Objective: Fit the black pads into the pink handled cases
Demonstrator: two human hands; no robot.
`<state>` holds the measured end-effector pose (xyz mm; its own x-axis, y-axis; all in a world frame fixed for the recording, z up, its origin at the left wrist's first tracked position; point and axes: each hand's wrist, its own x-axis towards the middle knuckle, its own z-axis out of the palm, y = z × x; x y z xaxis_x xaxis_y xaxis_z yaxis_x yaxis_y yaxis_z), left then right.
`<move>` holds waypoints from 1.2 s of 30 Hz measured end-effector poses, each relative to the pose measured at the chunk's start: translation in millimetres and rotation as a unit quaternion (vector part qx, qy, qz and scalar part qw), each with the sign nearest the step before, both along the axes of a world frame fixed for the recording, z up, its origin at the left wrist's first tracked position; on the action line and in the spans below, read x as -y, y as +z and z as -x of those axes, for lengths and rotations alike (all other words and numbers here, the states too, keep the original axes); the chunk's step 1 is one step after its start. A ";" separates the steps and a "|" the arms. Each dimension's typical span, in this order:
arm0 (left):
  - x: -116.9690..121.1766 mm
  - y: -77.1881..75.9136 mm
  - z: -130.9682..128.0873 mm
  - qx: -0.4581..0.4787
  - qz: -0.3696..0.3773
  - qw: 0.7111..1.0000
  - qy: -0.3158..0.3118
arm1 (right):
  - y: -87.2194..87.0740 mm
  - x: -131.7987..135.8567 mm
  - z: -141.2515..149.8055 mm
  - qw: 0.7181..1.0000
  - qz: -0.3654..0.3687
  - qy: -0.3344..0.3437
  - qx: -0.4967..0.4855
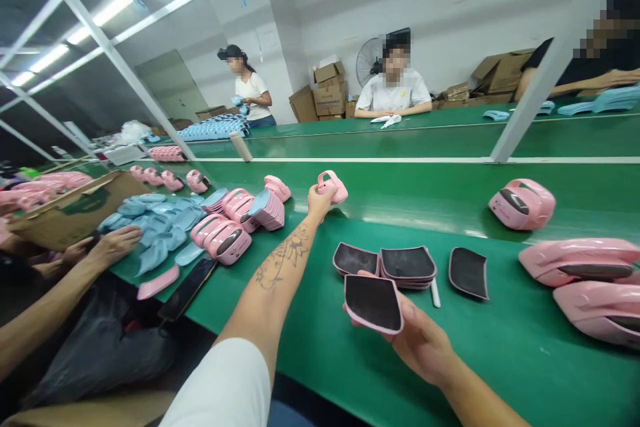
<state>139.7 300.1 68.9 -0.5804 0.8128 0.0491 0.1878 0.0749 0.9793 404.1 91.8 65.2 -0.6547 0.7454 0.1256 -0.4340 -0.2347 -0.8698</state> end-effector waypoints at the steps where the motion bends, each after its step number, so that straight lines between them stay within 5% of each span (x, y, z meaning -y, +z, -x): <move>1: 19.1 2.9 9.9 0.015 -0.006 1.000 -0.005 | -3.6 1.4 -2.3 0.999 0.029 0.017 -0.023; 4: 95.3 8.1 36.5 0.107 -0.046 0.992 -0.044 | -19.1 3.0 -10.4 0.995 0.074 0.030 -0.060; 7: 180.5 3.5 44.5 0.335 -0.107 0.930 -0.108 | -33.0 -2.1 -13.7 0.996 0.068 0.014 -0.049; 10: 248.4 -13.0 27.6 0.434 -0.139 0.884 -0.109 | -34.1 -5.8 -7.6 0.999 0.035 -0.023 -0.015; 13: 288.9 -35.2 -1.8 0.431 -0.146 0.884 -0.109 | -26.3 0.1 6.9 0.997 -0.022 -0.057 0.048; 17: 308.3 -56.9 -29.4 0.294 -0.184 0.931 -0.111 | -24.0 18.2 32.0 0.985 -0.055 -0.070 0.145; 21: 311.2 -59.8 -37.6 0.138 -0.213 0.956 -0.149 | -31.3 39.2 46.1 0.965 -0.113 -0.071 0.225; 26: 313.6 -54.5 -42.0 0.121 -0.213 0.944 -0.220 | -38.5 47.2 43.0 0.945 -0.187 -0.082 0.256; 36: 316.9 -62.0 -42.9 0.065 -0.174 0.961 -0.206 | -43.2 38.4 40.6 0.934 -0.228 -0.088 0.260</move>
